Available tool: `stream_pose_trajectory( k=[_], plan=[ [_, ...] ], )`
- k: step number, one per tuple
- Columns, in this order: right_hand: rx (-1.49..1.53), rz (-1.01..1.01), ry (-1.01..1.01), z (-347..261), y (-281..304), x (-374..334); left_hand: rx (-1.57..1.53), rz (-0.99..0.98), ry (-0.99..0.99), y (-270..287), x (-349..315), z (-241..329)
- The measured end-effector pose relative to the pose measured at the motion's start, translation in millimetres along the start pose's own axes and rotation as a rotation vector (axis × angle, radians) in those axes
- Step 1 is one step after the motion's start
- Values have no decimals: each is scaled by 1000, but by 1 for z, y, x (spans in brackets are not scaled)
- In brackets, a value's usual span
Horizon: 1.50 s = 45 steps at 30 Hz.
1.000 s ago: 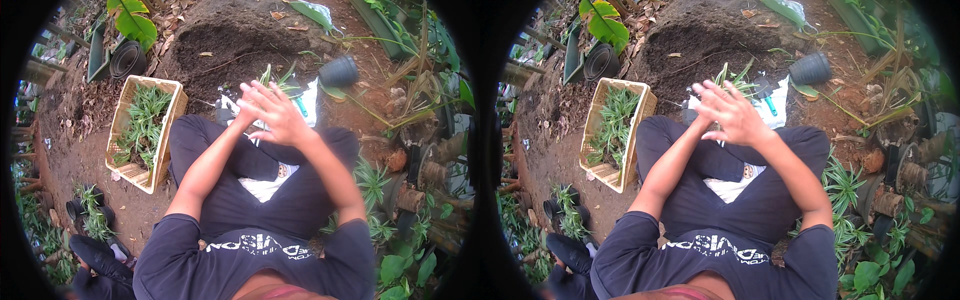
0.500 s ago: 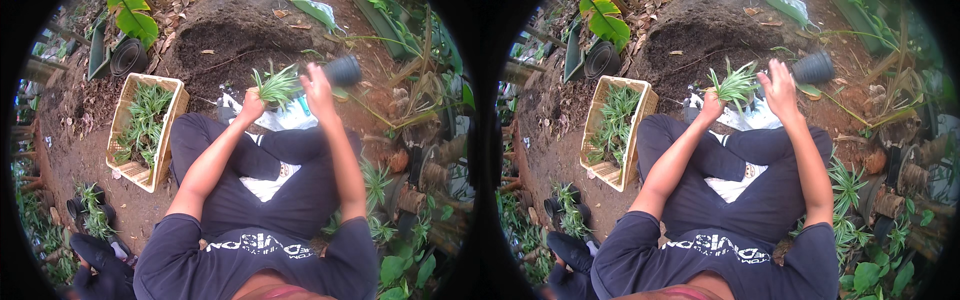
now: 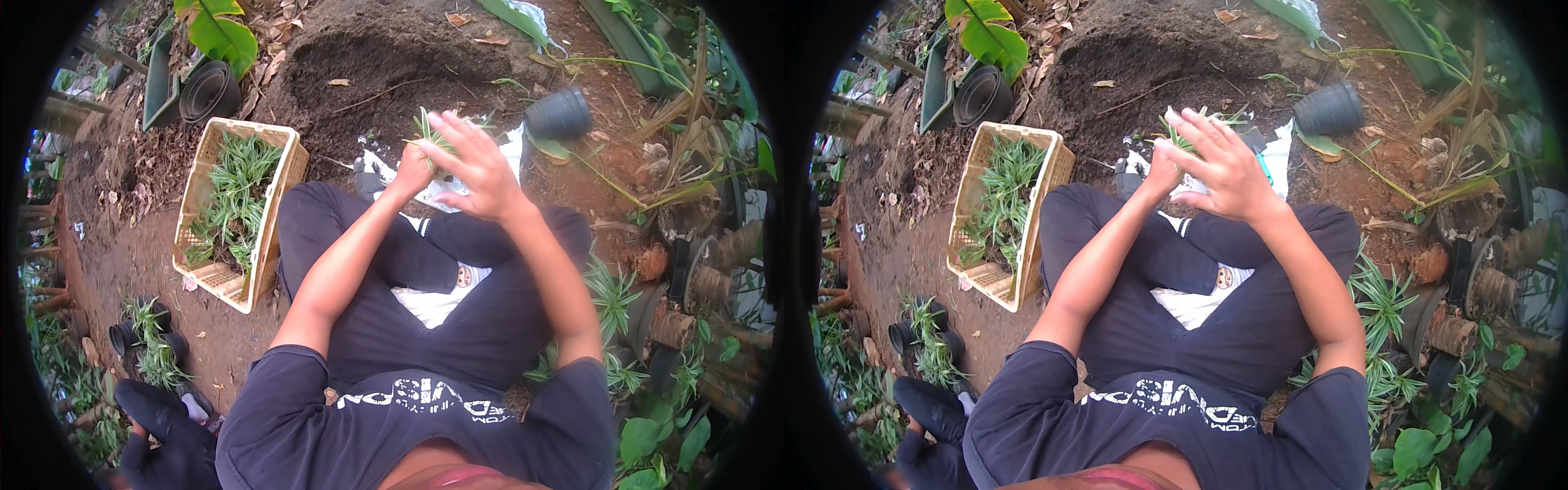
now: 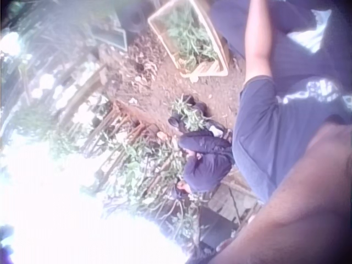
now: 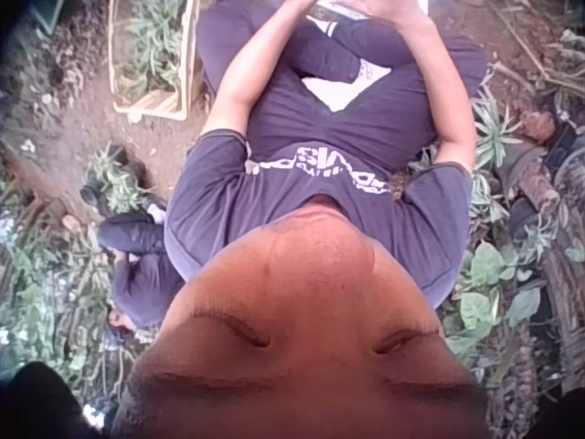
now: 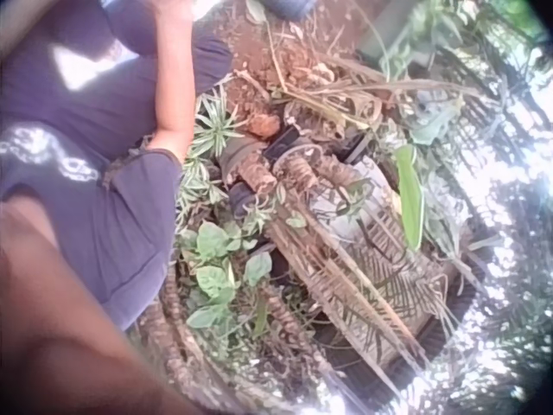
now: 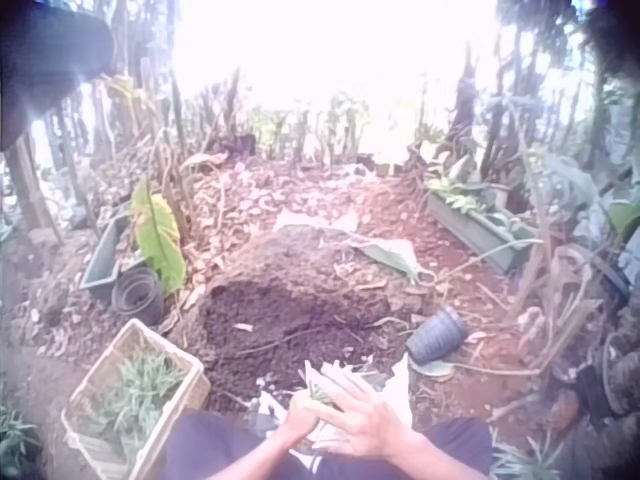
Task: The person sits on the ground and uses a small green trowel to scoop soil into a black plastic pot. They then take a small plant from a nearby basket, place it into the pot, and fill the remaining space with soil, patting it down to secure the plant.
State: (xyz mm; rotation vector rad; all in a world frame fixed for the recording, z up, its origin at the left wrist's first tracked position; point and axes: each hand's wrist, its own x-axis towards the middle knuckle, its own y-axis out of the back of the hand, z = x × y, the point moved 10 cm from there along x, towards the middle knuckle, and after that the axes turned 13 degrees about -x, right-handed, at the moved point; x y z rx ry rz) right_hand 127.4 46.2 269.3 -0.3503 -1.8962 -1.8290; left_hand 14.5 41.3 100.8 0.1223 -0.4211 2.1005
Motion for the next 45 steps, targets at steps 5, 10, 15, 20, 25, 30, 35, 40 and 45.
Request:
stream_pose_trajectory(
  k=[5, 10, 15, 20, 25, 30, 35, 40, 45],
  plan=[
    [-87, 290, -809, 152, -27, -90, -317, -14, 248, -14, 8, -21],
    [798, 291, -1079, 122, -105, -116, -679, 86, 217, -5, 16, -27],
    [1165, 269, -1068, 58, -151, -84, -735, 175, 271, -4, 7, -25],
    [1277, 318, -1113, 54, -148, -74, -701, 174, 384, -7, 2, -30],
    [1380, 322, -1176, 50, -163, -85, -618, 172, 340, -8, 4, -27],
    [1295, 310, -1209, 51, -168, -92, -732, 324, 314, 2, 3, -27],
    [1280, 252, -1215, 49, -173, -92, -837, 411, 306, 20, 9, -29],
    [1293, 166, -1174, 44, -170, -87, -924, 393, 271, 27, 15, -21],
    [1253, 129, -1238, 50, -177, -99, -879, 395, 260, 27, 15, -20]
  ],
)
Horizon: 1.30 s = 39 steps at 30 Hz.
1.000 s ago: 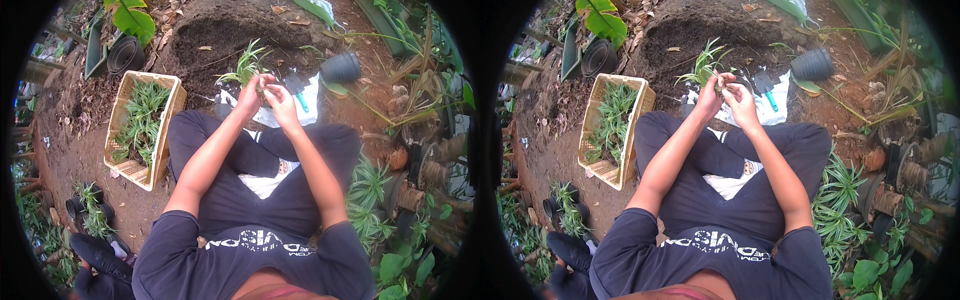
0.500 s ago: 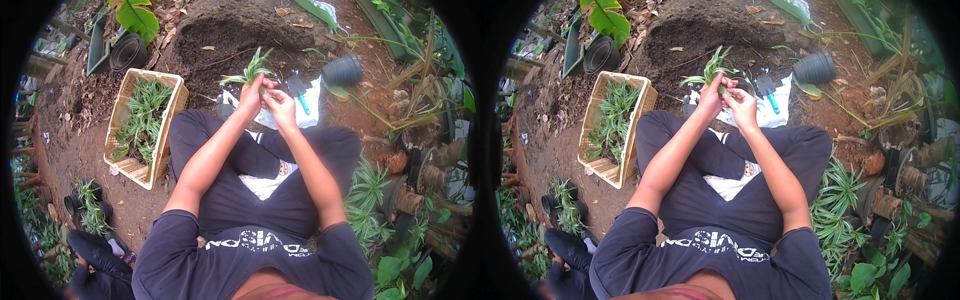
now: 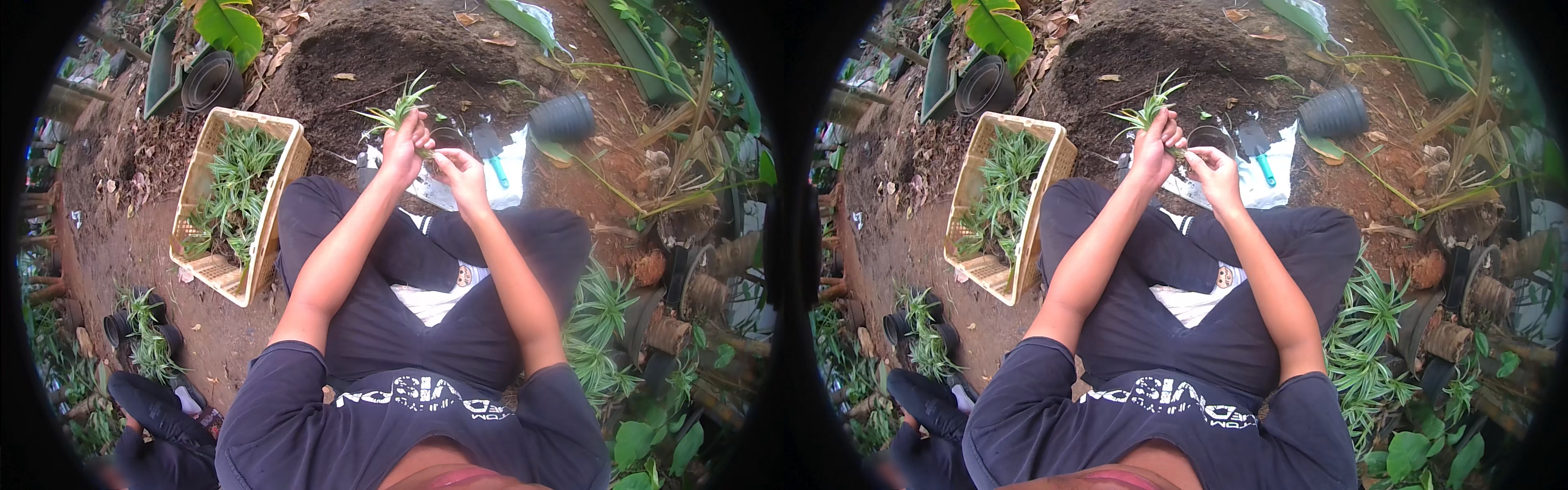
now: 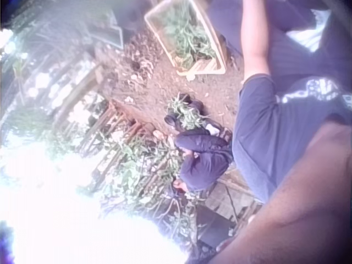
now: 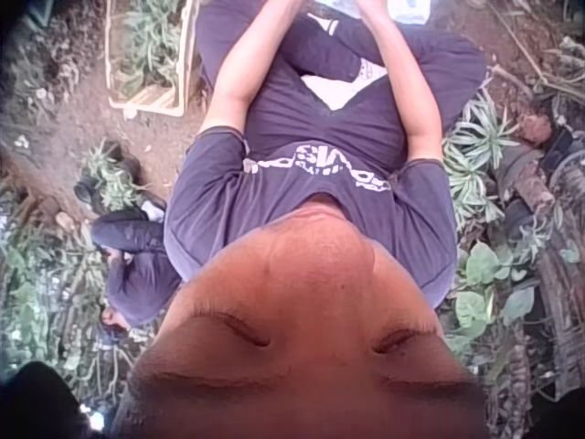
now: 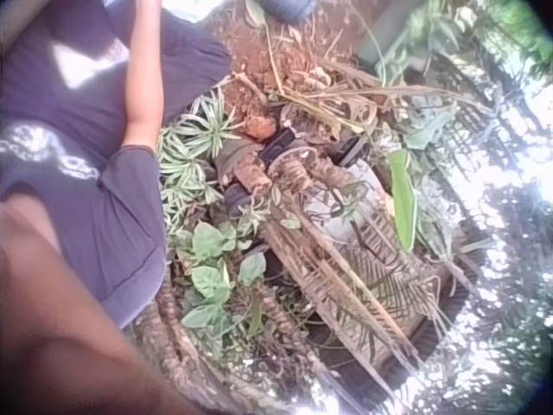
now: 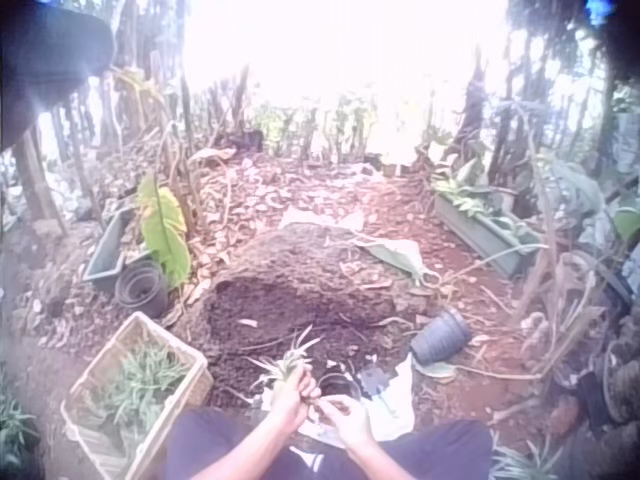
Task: The person sits on the ground and uses a small green trowel to scoop soil into a black plastic pot. They then take a small plant from a nearby basket, place it into the pot, and fill the remaining space with soil, patting it down to secure the plant.
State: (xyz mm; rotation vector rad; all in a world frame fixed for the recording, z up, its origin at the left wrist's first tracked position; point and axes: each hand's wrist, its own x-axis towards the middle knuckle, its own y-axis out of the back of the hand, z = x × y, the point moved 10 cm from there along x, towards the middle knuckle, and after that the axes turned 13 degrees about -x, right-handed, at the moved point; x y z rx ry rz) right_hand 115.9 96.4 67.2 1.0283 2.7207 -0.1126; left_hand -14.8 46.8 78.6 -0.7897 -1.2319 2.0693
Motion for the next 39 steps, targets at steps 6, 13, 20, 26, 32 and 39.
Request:
stream_pose_trajectory(
  k=[6, 13, 20, 26, 32, 39],
  plan=[
    [116, -83, -62, 12, -6, 0, 28, 35, 1, 3, -2, 1],
    [414, -210, -197, 29, -14, -1, 40, -10, -8, -2, -3, 4],
    [504, -269, -231, 25, -18, -4, 123, -40, -40, -11, -7, 5],
    [493, -293, -244, 30, -17, -3, 210, -84, -68, -19, -10, 4],
    [454, -245, -209, 32, -13, 1, 287, -128, -27, -20, -11, -3],
    [376, -191, -164, 26, -11, 2, 221, -39, -49, -23, -8, 4]
  ],
)
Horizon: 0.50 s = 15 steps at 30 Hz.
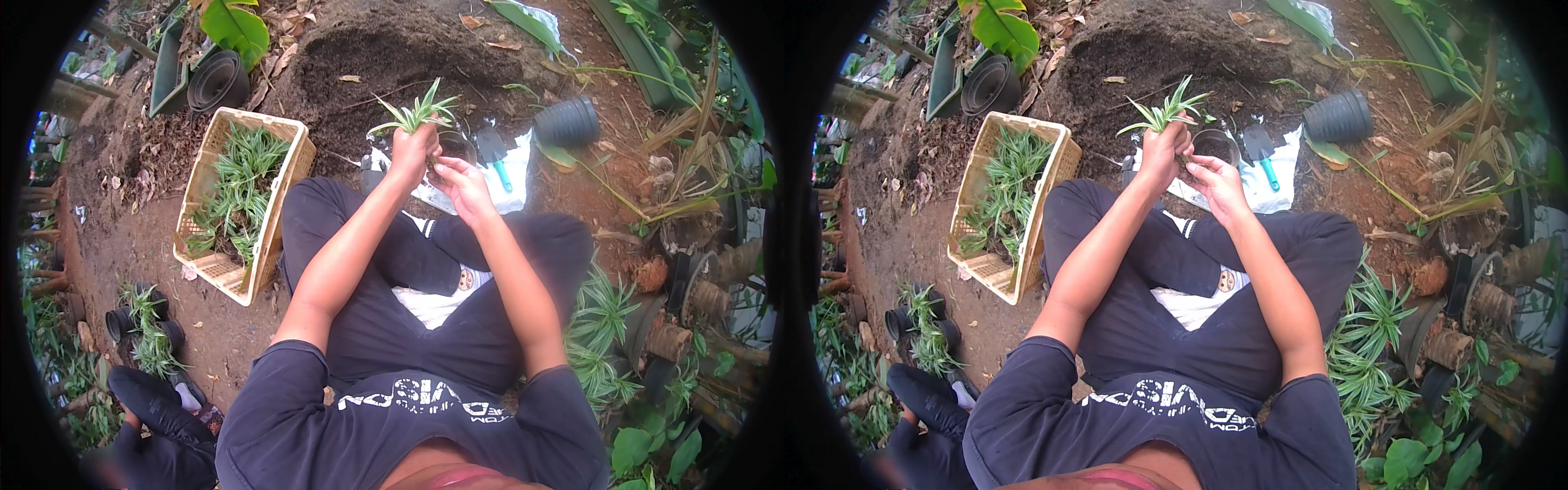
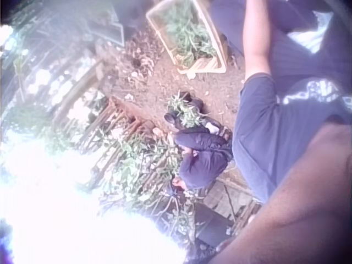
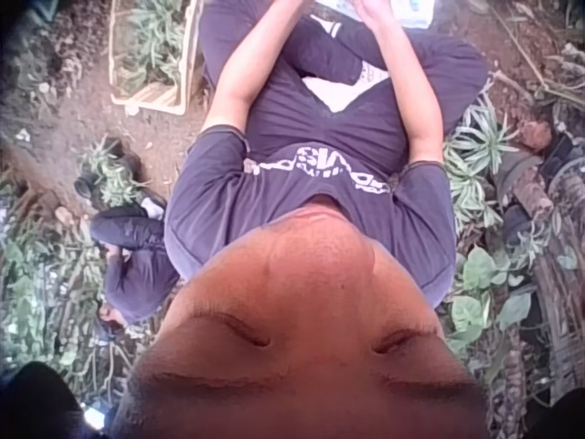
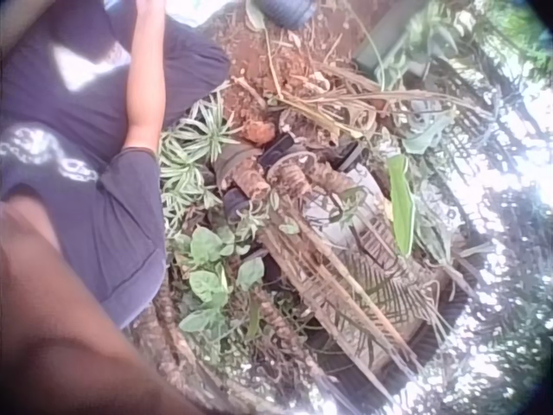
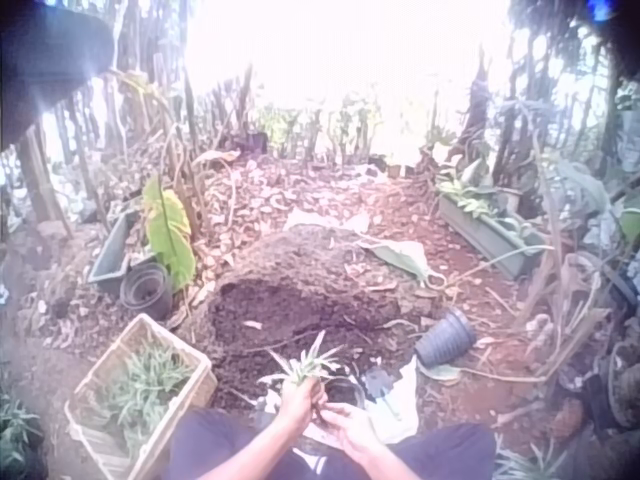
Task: The person sits on the ground and uses a small green trowel to scoop soil into a black plastic pot. They then take a small plant from a nearby basket, place it into the pot, and fill the remaining space with soil, patting it down to secure the plant.
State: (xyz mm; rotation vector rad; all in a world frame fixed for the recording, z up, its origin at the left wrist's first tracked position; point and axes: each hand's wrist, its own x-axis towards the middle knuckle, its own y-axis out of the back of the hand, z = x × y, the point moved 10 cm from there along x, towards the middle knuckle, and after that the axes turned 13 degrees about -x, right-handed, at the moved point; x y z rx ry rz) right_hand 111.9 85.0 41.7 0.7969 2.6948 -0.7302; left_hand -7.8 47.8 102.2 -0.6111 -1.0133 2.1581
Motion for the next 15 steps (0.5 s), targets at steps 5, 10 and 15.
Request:
stream_pose_trajectory(
  k=[5, 10, 15],
  plan=[
    [-207, 67, 53, -15, 13, 4, 49, -25, 46, -5, 18, -4],
    [-511, 224, 163, -92, 70, 7, 173, -42, 39, -8, 52, -12],
    [-1080, 377, 225, -124, 157, 24, 401, -24, -71, 17, 87, -43]
  ],
)
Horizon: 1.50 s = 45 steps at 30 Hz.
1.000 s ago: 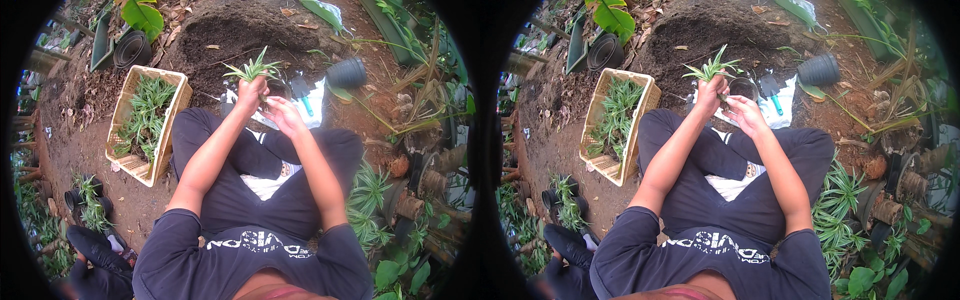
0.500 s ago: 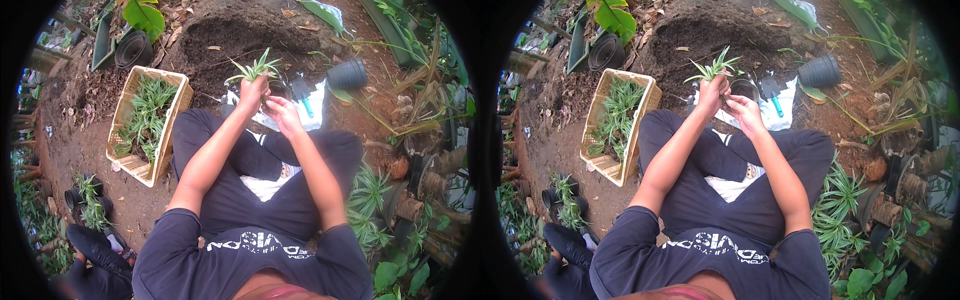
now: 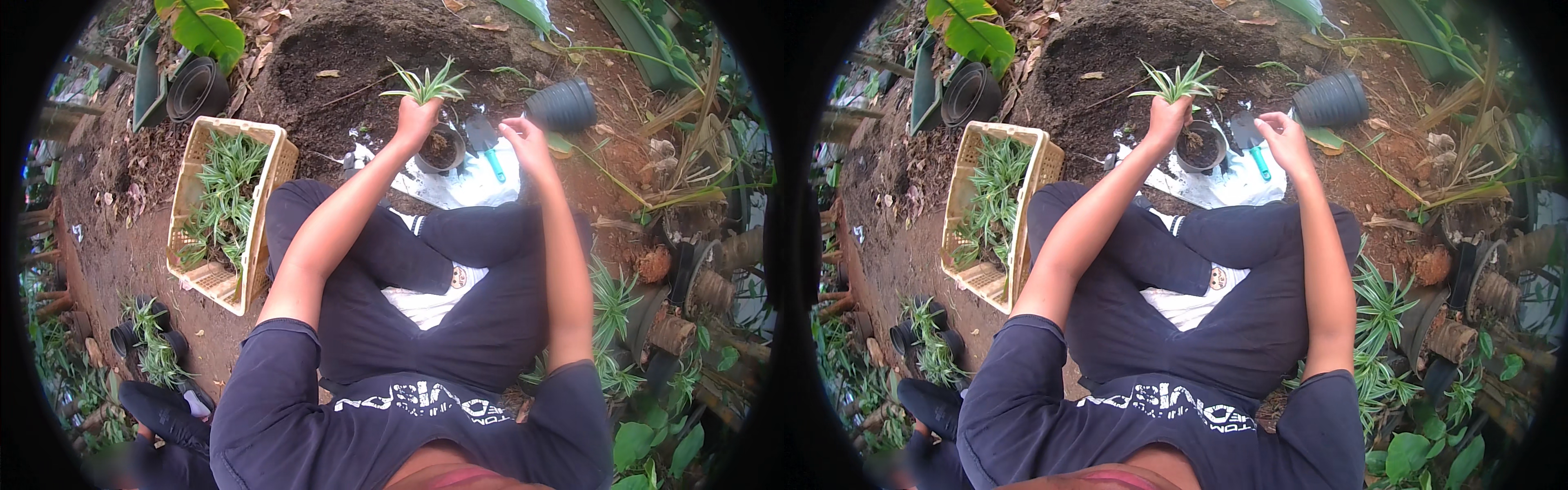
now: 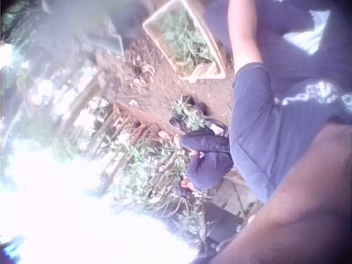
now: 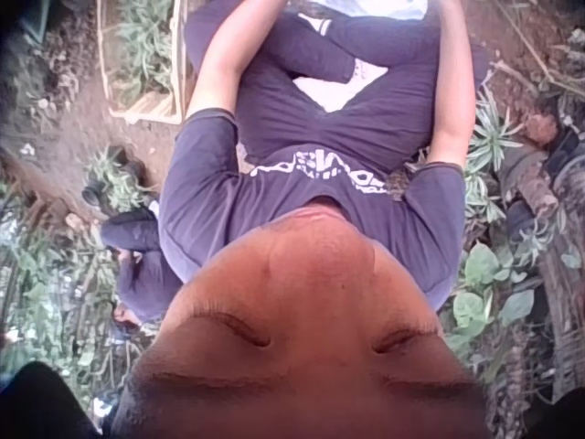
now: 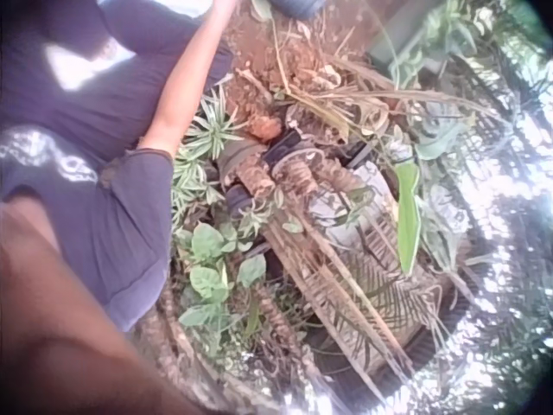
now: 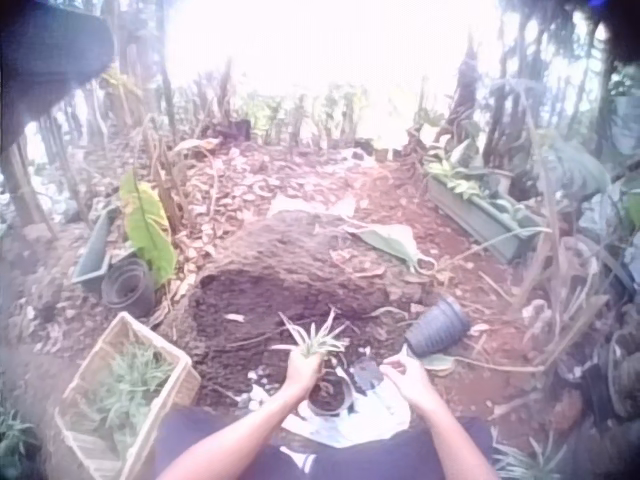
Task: The person sits on the ground and uses a small green trowel to scoop soil into a black plastic pot. They then take a small plant from a nearby basket, place it into the pot, and fill the remaining space with soil, patting it down to secure the plant.
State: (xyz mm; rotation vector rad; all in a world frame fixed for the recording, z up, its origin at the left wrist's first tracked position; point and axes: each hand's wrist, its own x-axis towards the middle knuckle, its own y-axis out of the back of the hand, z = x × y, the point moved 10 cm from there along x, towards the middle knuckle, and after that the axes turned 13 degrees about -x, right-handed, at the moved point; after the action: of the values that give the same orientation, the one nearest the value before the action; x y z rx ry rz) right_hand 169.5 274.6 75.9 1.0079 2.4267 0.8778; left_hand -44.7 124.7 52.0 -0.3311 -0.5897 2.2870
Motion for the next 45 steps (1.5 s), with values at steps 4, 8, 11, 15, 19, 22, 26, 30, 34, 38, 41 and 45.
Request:
stream_pose_trajectory(
  k=[4, 8, 11, 15, 19, 22, 26, 30, 34, 38, 41, 45],
  plan=[
    [-299, -50, -140, 80, -20, 2, 329, -123, -45, -5, 8, -38],
    [-255, -77, -62, 41, -69, 12, 354, -132, 4, 14, 13, -62],
    [-267, -307, -169, 59, -119, 16, 234, -112, 55, 2, 20, -59],
    [-70, -498, -329, 72, -151, 14, 78, -82, 43, 11, 27, -59],
    [-468, -119, 2, 23, -111, 18, 55, -50, 54, 14, 22, -65],
    [-424, -156, -43, 34, -114, 19, 106, -81, 50, 5, 19, -75],
    [-372, -330, -78, 40, -130, 22, 225, -124, 9, 9, 17, -86],
    [-363, -270, -93, 51, -126, 23, 348, -197, -67, -1, 14, -82],
    [-477, -270, -92, 41, -124, 21, 362, -256, -83, -6, 7, -87],
    [-487, 13, -7, 17, -98, 17, 365, -289, -130, -7, 4, -92],
    [-448, 56, 138, -1, -93, 19, 345, -233, -35, 2, 7, -99],
    [-470, -50, 146, -5, -111, 12, 200, -112, 44, 6, 7, -96]
  ],
)
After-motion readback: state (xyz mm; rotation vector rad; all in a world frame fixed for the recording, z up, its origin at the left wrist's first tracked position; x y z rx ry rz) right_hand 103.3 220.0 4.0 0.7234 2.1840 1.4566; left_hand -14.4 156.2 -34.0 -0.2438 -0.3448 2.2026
